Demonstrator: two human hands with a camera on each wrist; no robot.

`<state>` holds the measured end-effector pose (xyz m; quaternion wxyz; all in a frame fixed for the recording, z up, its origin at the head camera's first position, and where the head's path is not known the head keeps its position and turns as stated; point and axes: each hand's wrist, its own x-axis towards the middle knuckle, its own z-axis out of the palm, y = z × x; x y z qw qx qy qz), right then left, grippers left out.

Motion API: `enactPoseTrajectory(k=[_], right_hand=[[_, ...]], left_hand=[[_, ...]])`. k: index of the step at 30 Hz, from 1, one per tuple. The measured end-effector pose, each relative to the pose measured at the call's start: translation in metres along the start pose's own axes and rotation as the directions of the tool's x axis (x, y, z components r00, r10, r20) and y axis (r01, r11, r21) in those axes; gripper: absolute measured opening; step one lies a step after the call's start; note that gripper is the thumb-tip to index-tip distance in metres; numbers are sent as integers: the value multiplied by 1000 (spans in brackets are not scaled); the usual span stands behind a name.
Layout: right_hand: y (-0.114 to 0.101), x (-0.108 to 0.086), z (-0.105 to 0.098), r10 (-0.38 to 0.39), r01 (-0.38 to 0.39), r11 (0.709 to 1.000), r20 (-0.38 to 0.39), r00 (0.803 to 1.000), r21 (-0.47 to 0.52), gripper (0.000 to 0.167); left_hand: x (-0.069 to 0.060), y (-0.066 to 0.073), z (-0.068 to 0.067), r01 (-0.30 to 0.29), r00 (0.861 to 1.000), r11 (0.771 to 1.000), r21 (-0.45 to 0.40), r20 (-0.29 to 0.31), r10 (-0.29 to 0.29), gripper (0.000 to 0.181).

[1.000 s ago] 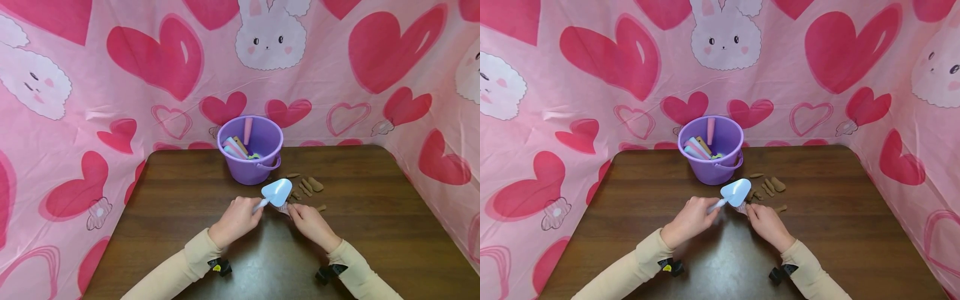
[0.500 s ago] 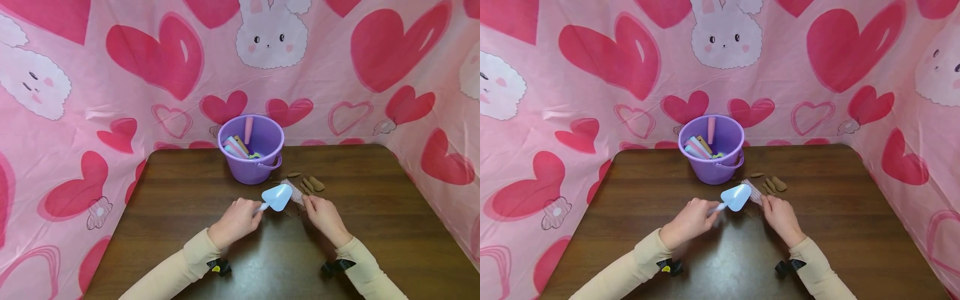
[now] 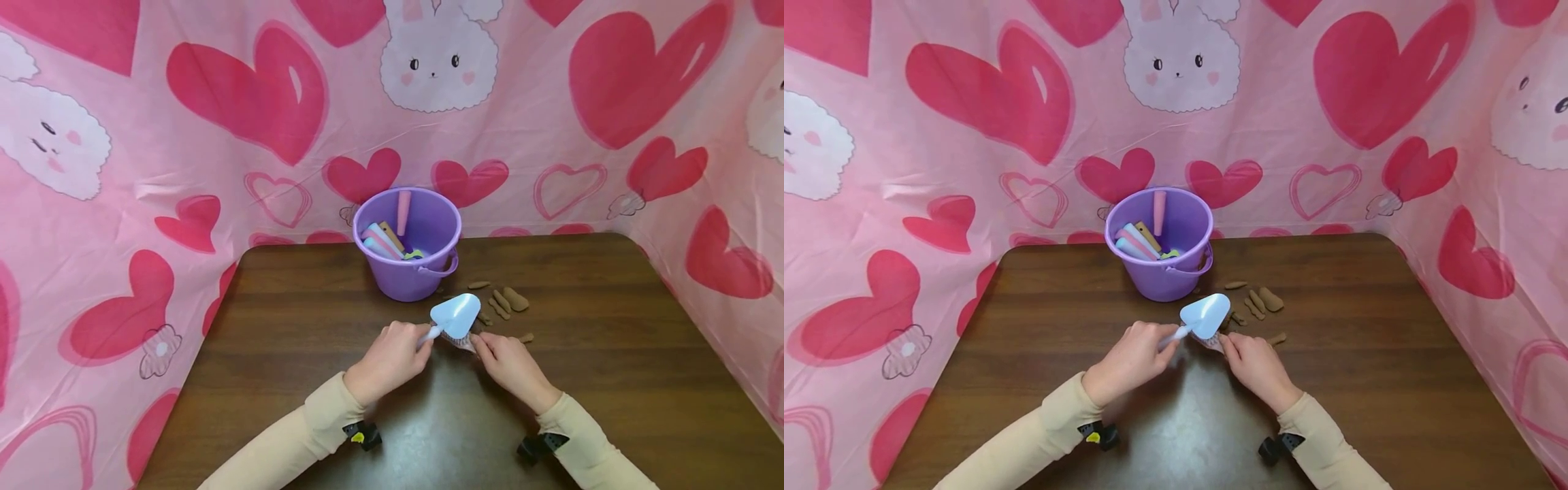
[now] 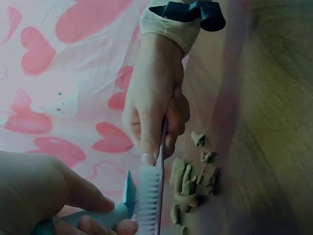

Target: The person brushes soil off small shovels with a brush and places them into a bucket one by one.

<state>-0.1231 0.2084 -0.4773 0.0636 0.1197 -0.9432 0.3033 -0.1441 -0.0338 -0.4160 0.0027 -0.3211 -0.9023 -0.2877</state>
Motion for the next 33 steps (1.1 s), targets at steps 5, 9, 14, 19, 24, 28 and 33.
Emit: enactPoseTrajectory(k=[5, 9, 14, 19, 24, 28, 33], right_hand=[[5, 0, -7, 6, -5, 1000, -64, 998, 6, 36], [11, 0, -12, 53, -52, 999, -96, 994, 13, 36], [13, 0, -11, 77, -76, 997, -79, 994, 5, 35], [8, -2, -4, 31, -31, 1000, -36, 999, -3, 33], [6, -4, -7, 15, -15, 1000, -45, 999, -4, 35], [11, -3, -17, 57, -58, 998, -111, 992, -6, 36], [16, -2, -20, 93, -98, 994, -126, 988, -36, 37]], left_hand=[[0, 0, -2, -13, 1000, 1000, -7, 18, 13, 31], [0, -1, -3, 10, 999, 998, -65, 52, -7, 28], [-1, -1, -2, 13, 998, 996, -87, 61, -8, 28], [-1, 2, 0, -16, 1000, 999, -31, 17, 16, 31], [0, 0, 1, -27, 1000, 1000, 10, -11, 27, 30], [-1, -3, 1, -33, 999, 999, 33, -6, 33, 31], [-1, -4, 0, -21, 1000, 1000, 14, 8, 21, 32]])
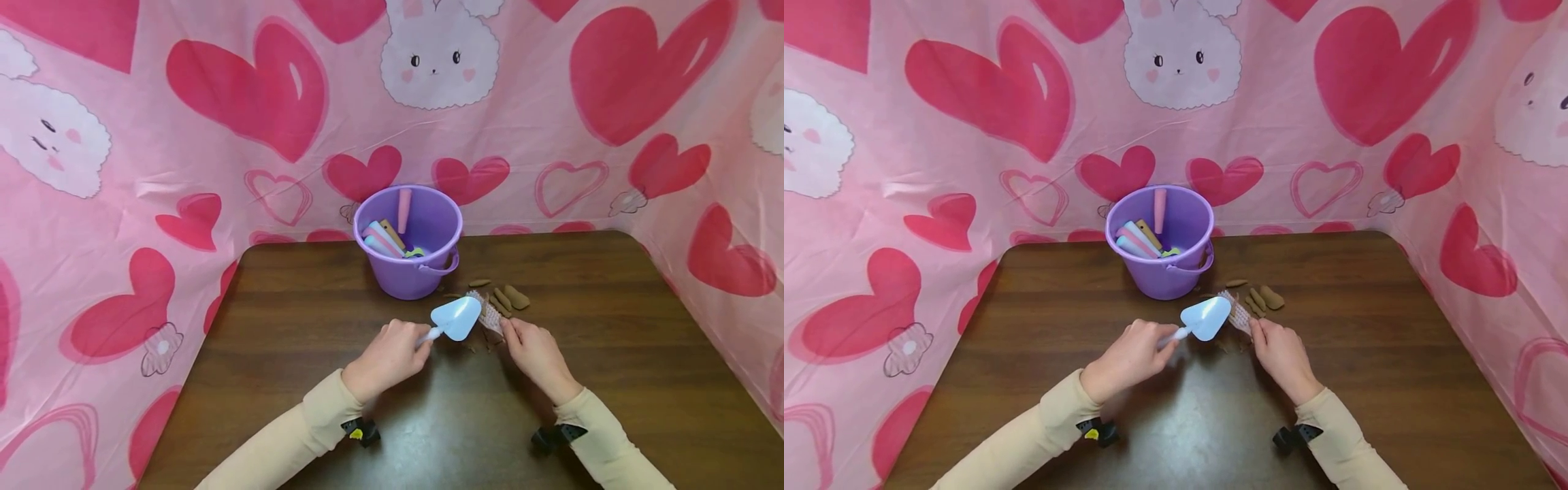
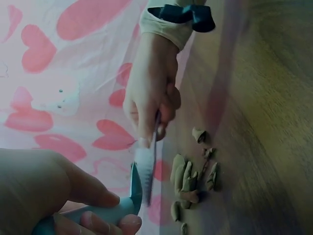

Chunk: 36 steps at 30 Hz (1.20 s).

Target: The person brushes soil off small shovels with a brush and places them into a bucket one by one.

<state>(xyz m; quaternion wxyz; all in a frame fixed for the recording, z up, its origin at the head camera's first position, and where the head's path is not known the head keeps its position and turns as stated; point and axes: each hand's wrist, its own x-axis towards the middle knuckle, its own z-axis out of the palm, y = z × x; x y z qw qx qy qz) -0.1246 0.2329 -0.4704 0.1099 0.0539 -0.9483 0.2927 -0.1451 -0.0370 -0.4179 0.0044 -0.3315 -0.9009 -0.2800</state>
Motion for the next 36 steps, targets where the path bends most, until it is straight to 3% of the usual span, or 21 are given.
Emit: enactPoseTrajectory(k=[6, 10, 16, 24, 30, 36], right_hand=[[-9, -4, 15, -51, 52, 998, 83, 995, -19, 36], [-14, -4, 16, -79, 79, 997, 72, 994, 7, 36], [-10, 1, 2, -9, 9, 1000, 12, 1000, -9, 38], [-6, 3, -5, 54, -53, 997, 18, 998, -53, 38], [-14, 0, 4, 10, -8, 1000, 65, 998, -21, 36], [-5, 2, -4, 49, -49, 999, 21, 999, 23, 40]], left_hand=[[5, 3, 3, 4, 1000, 1000, 4, -23, -4, 28], [7, 4, 6, -19, 999, 999, 32, -29, 19, 28], [4, 0, 2, -35, 998, 996, 79, -43, 39, 33], [3, 0, -7, 17, 1000, 1000, -3, -15, -17, 32], [7, 6, 2, 8, 999, 1000, 1, -47, -8, 22], [6, -1, 8, -15, 999, 1000, 26, -37, 16, 30]])
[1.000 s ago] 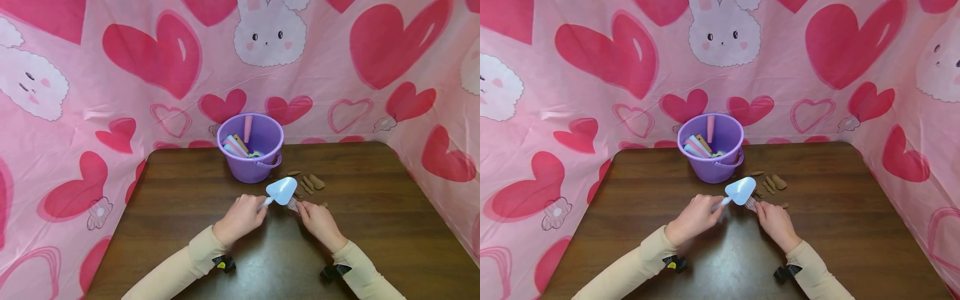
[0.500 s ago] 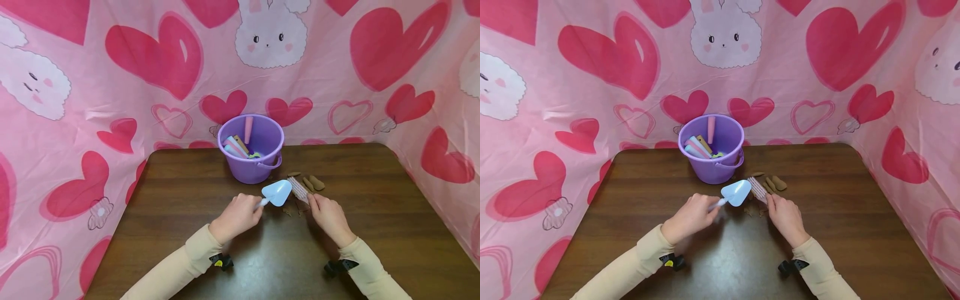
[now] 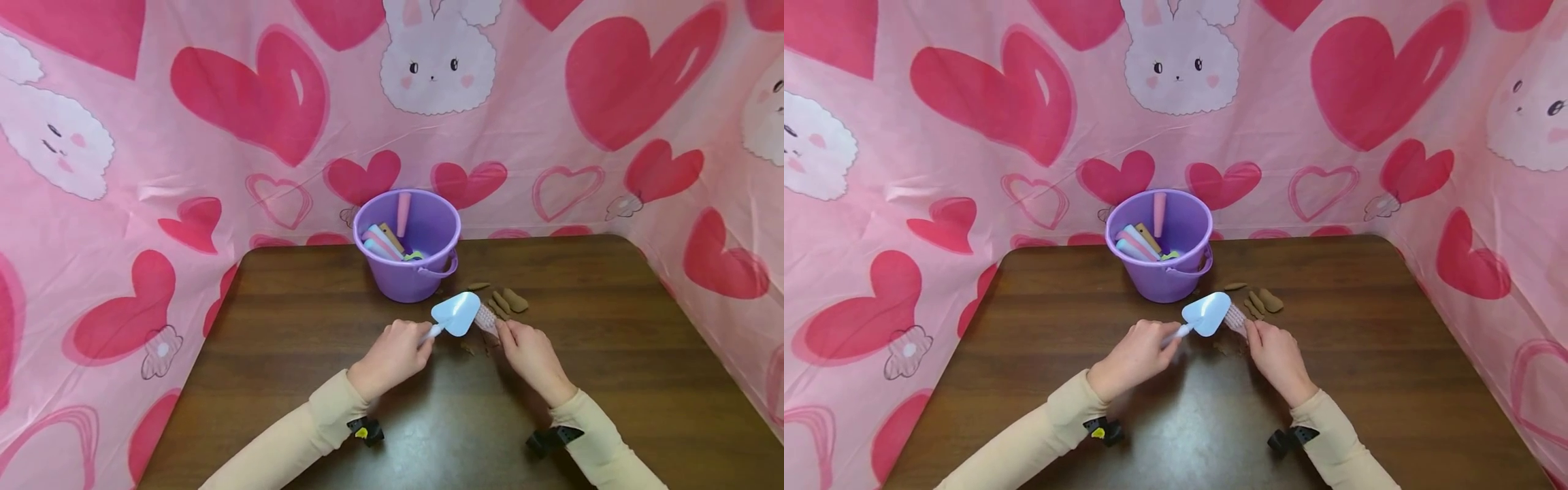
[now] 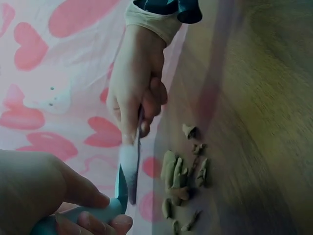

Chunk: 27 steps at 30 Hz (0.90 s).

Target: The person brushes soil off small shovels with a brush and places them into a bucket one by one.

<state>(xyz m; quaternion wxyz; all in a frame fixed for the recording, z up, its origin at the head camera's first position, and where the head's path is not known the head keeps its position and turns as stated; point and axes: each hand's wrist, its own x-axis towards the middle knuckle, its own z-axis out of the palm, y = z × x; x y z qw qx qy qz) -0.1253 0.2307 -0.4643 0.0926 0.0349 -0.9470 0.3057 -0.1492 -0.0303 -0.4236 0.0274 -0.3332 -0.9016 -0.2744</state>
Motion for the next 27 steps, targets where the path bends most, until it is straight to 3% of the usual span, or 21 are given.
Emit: enactPoseTrajectory(k=[5, 10, 12, 17, 22, 27], right_hand=[[2, 1, -1, 8, -8, 1000, -4, 1000, -6, 40], [-5, -2, 12, -66, 63, 998, 118, 991, 25, 37], [-7, -3, 15, -80, 76, 996, 135, 988, 40, 37], [-3, -1, 12, -71, 70, 997, 49, 996, 29, 39], [6, 2, 2, -30, 30, 1000, -8, 1000, 4, 41], [2, 0, 6, -27, 26, 1000, 60, 998, 16, 39]], left_hand=[[0, 0, -5, 4, 1000, 1000, -16, 11, -4, 31], [4, 3, -5, 9, 1000, 999, -38, 24, -8, 29], [5, 3, -3, 2, 1000, 1000, -28, 22, -1, 29], [4, 3, -4, -18, 1000, 1000, 18, 13, 18, 32], [4, 2, -8, -1, 998, 1000, -14, 67, 2, 32], [5, 3, -11, 8, 997, 999, -36, 78, -5, 30]])
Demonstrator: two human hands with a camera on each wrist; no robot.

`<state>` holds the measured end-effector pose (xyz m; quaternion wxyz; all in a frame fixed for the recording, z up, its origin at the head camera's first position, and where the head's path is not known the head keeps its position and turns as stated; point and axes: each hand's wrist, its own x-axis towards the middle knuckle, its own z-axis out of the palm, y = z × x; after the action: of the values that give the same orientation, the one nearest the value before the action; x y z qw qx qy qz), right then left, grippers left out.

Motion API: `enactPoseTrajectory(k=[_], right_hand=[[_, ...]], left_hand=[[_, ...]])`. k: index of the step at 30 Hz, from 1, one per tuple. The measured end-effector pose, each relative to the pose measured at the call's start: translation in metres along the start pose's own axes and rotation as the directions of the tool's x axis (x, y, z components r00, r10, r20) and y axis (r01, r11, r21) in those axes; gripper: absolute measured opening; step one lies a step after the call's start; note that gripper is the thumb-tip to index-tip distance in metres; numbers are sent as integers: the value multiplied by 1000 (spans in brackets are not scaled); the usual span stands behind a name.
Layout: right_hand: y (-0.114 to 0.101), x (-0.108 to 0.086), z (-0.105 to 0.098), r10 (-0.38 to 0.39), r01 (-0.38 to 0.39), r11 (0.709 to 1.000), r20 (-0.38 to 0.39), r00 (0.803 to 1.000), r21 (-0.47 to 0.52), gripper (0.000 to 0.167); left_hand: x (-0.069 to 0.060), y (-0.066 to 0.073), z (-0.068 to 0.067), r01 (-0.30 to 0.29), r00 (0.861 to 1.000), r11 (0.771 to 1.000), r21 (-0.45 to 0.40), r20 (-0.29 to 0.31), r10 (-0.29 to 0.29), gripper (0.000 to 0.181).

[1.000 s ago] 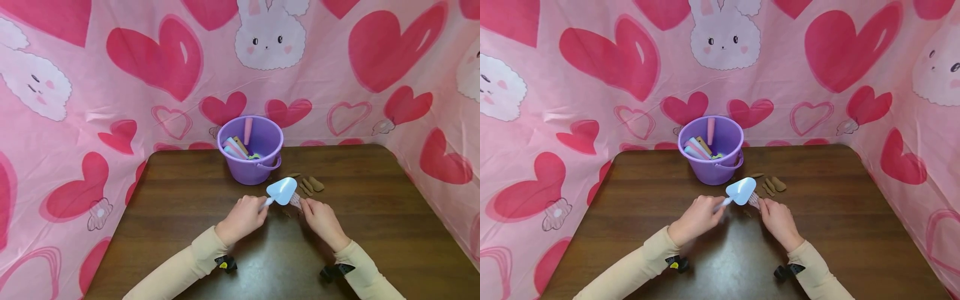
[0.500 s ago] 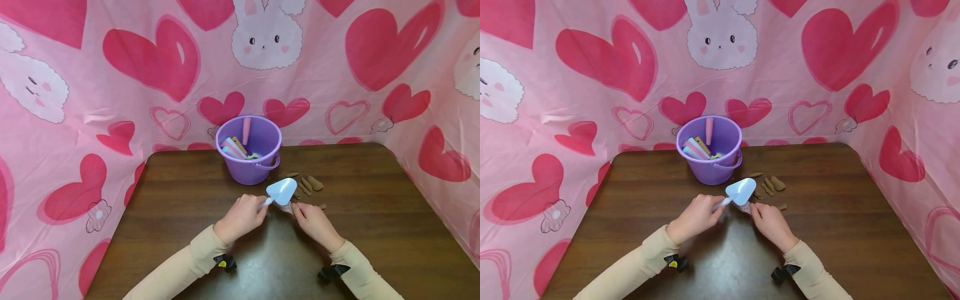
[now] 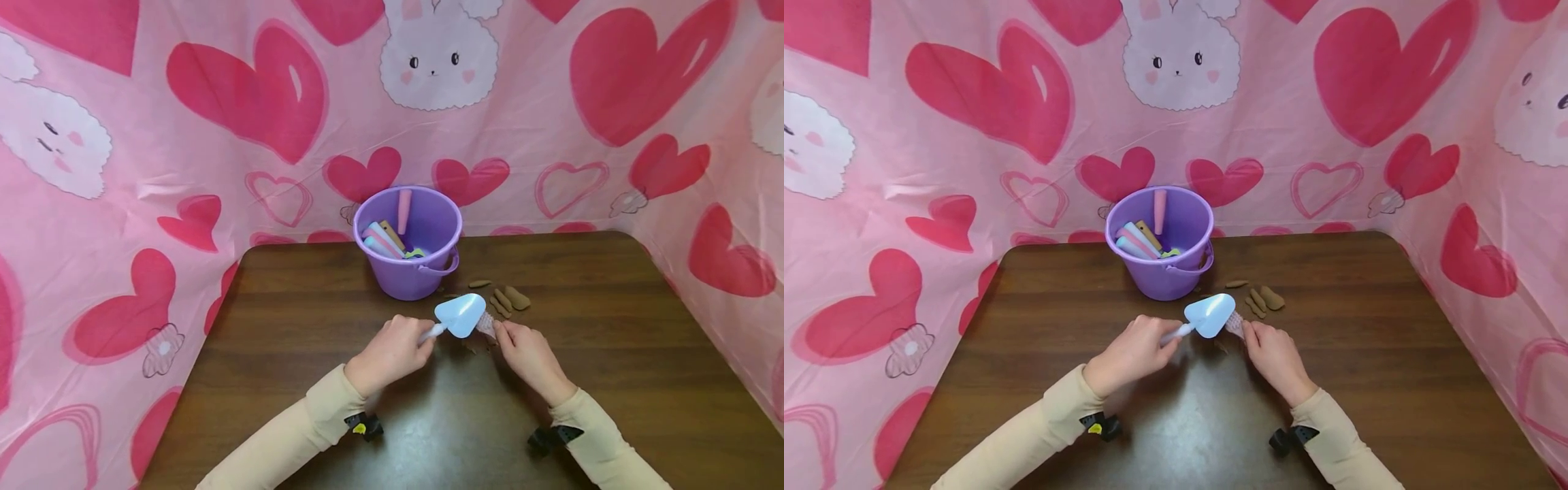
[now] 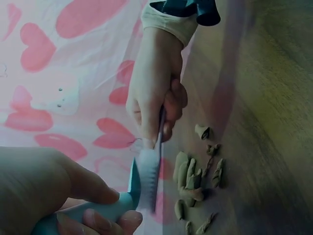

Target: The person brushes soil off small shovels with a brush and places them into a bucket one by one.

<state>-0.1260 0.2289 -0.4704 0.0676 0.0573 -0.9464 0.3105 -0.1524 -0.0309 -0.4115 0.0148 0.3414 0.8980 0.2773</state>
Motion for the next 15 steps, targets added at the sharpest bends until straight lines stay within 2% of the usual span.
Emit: enactPoseTrajectory(k=[3, 6, 11, 15], right_hand=[[-7, -2, 8, -35, 34, 999, 61, 998, 15, 38], [-10, -4, 12, -45, 43, 998, 69, 997, 40, 37], [-5, -1, 5, -12, 11, 998, 13, 1000, 61, 40], [3, 4, -4, 28, -24, 998, -67, 997, 61, 43]], left_hand=[[0, 1, 0, -3, 1000, 1000, -4, 0, 3, 28], [-1, 2, 1, -7, 1000, 1000, -4, 6, 7, 26], [-2, 2, -1, -11, 1000, 1000, 8, 27, 10, 25], [-4, 1, -2, -14, 999, 1000, 7, 44, 14, 24]])
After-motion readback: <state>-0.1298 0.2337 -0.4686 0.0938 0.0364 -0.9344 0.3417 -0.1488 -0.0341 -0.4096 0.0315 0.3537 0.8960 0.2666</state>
